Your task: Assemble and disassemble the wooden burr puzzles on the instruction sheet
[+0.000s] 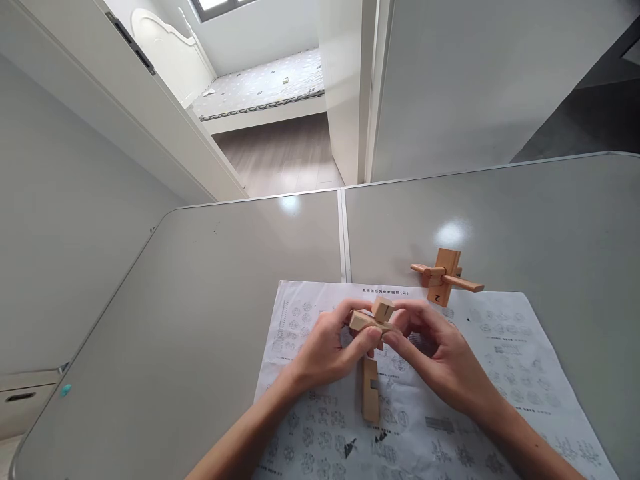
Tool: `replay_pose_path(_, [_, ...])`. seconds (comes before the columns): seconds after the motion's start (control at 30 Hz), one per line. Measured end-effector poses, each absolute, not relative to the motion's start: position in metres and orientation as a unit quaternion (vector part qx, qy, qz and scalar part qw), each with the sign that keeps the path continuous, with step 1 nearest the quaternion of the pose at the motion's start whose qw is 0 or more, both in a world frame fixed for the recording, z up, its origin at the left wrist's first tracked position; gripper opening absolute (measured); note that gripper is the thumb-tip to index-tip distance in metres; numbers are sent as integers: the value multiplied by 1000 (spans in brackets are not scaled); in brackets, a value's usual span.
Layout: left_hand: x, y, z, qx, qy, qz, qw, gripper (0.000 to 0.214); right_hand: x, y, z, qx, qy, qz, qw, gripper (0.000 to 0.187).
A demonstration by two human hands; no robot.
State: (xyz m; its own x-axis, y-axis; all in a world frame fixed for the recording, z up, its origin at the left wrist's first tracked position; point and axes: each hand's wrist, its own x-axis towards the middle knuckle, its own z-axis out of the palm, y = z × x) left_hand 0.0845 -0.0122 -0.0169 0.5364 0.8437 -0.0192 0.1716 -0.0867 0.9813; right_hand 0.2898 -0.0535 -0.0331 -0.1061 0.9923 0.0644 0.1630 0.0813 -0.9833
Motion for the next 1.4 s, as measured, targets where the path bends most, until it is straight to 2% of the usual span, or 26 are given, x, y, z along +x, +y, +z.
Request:
replay_pose_path(0.17, [83, -14, -15, 676, 368, 297, 566, 34, 290, -55, -37, -503, -588, 447, 449, 12])
replay_pose_path(0.43, [80, -13, -20, 669, 350, 305, 580, 55, 292, -54, -37, -488, -578, 454, 470, 19])
replay_pose_path(0.6, [79, -12, -25, 642, 361, 288, 612, 87, 292, -53, -33, -466, -566, 502, 460, 23])
replay_pose_path(0.67, [79, -12, -25, 639, 356, 279, 621, 94, 292, -53, -31, -453, -560, 521, 457, 25])
replay_pose_path(0.9, [79, -12, -20, 617, 359, 261, 650, 85, 294, -55, -31, -458, -561, 525, 448, 26])
replay_pose_path(1.4, [77, -12, -20, 663, 382, 255, 590, 81, 291, -59, -36, -439, -611, 482, 449, 18])
